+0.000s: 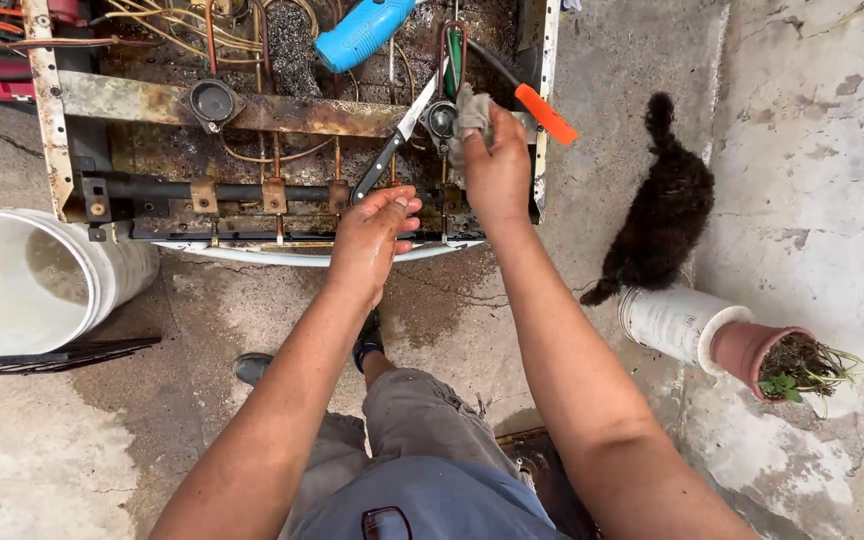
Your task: Deep cleaning and disassembling stove components to remove heavy grease and grime using various hand tools.
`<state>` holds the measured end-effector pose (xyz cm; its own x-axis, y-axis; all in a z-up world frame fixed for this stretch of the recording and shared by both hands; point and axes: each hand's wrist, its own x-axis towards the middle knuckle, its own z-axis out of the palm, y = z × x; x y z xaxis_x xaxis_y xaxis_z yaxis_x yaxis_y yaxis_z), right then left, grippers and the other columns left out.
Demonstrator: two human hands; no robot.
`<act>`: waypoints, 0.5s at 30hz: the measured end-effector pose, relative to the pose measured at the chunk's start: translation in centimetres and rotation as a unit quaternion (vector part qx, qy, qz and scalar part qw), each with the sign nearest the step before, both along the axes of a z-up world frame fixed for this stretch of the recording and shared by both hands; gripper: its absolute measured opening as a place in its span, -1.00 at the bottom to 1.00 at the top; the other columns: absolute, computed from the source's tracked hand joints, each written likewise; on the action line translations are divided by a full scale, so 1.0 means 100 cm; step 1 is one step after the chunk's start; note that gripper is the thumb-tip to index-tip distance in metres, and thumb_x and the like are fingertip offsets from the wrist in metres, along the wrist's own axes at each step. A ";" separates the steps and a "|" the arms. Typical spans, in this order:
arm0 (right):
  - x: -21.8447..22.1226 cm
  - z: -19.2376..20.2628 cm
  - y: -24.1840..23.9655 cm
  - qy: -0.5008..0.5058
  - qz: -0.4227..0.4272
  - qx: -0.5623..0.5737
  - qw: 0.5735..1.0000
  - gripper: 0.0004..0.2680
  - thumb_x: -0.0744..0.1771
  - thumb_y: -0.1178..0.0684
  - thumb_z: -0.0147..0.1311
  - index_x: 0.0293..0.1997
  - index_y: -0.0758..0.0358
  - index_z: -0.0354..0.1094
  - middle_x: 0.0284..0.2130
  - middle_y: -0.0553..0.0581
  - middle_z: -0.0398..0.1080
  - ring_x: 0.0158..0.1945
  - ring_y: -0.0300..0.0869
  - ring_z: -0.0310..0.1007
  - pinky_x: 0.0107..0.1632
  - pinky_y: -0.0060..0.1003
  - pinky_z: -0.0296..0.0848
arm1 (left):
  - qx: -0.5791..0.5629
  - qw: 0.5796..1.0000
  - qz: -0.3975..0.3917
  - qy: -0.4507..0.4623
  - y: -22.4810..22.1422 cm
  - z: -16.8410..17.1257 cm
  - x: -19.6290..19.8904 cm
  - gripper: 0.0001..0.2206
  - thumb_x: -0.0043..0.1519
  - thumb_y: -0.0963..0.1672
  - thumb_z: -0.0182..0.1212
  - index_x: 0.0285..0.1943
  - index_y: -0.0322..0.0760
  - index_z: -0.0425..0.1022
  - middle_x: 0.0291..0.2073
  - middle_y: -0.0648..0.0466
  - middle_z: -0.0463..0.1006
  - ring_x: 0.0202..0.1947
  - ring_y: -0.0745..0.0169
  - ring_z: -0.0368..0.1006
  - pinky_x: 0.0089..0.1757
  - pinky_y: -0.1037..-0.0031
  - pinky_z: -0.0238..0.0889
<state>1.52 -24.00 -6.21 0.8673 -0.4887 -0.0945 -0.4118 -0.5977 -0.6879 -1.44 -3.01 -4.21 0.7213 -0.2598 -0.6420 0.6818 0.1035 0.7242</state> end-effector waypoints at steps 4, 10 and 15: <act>-0.021 -0.006 0.018 0.024 0.042 -0.035 0.998 -0.74 0.49 0.04 0.27 0.29 0.36 0.42 0.00 0.52 0.56 0.12 0.51 0.69 0.10 0.34 0.69 | -0.017 1.000 -0.001 0.005 0.008 -0.007 -0.019 -0.65 0.61 -0.06 0.17 0.52 -0.20 0.65 0.30 -0.15 0.77 0.13 0.18 0.69 -0.05 0.49 0.59; -0.013 -0.033 -0.021 -0.029 -0.150 0.079 0.985 -0.70 0.47 -0.04 0.30 0.30 0.32 0.44 -0.23 0.35 0.61 -0.49 -0.08 0.70 -0.44 -0.12 0.71 | -0.015 0.999 0.011 0.035 0.054 0.008 -0.053 -0.63 0.60 -0.04 0.19 0.53 -0.20 0.65 0.31 -0.17 0.76 0.15 0.16 0.68 -0.03 0.46 0.58; -0.029 0.010 0.029 0.009 -0.117 0.219 0.969 -0.73 0.44 0.06 0.29 0.21 0.45 0.46 -0.25 0.41 0.59 -0.53 0.02 0.72 -0.54 -0.15 0.82 | -0.002 0.998 0.021 0.059 0.109 0.026 -0.087 -0.61 0.57 -0.04 0.22 0.54 -0.21 0.66 0.31 -0.22 0.77 0.18 0.07 0.68 0.01 0.36 0.58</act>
